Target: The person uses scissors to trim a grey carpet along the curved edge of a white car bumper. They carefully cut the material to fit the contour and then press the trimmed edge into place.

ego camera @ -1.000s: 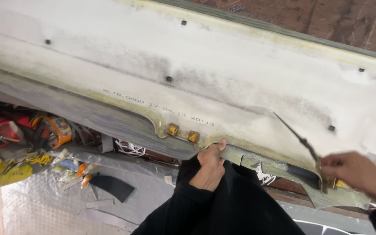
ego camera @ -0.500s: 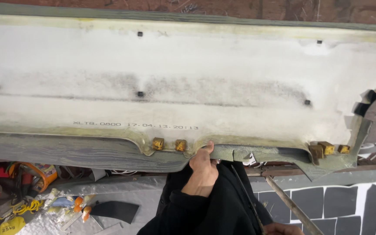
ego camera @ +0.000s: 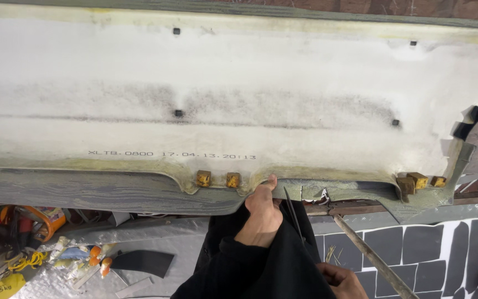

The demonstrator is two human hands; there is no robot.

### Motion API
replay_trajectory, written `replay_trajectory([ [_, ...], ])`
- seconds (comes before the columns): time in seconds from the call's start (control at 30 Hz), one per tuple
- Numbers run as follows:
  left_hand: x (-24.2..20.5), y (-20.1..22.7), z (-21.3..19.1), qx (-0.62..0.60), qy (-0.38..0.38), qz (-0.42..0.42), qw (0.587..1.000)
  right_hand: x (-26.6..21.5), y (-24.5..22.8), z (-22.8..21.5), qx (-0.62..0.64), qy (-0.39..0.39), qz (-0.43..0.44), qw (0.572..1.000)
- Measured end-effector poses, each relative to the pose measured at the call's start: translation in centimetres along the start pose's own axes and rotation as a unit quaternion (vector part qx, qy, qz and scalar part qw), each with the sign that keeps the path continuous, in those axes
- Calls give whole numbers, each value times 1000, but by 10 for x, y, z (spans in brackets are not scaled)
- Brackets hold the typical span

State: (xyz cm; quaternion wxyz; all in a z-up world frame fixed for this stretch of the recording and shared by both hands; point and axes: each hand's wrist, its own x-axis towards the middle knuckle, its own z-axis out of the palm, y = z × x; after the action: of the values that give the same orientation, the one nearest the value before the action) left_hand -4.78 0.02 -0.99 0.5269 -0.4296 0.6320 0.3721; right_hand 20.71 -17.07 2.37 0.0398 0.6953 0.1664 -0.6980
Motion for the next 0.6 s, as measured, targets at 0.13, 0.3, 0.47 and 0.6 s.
replay_trajectory([
  [0.13, -4, 2, -1, 0, -9, -1, 1000, 5, 0, 8, -37, 59, -17, 997],
  [0.3, -13, 7, 2, 16, 15, -9, 1000, 5, -6, 13, -28, 66, -29, 997],
  [0.47, -12, 7, 2, 44, 9, -16, 999, 2, -20, 21, -25, 75, -39, 996],
  [0.6, -10, 2, 1, 3, -15, -3, 1000, -1, -26, 24, -18, 90, -40, 995],
])
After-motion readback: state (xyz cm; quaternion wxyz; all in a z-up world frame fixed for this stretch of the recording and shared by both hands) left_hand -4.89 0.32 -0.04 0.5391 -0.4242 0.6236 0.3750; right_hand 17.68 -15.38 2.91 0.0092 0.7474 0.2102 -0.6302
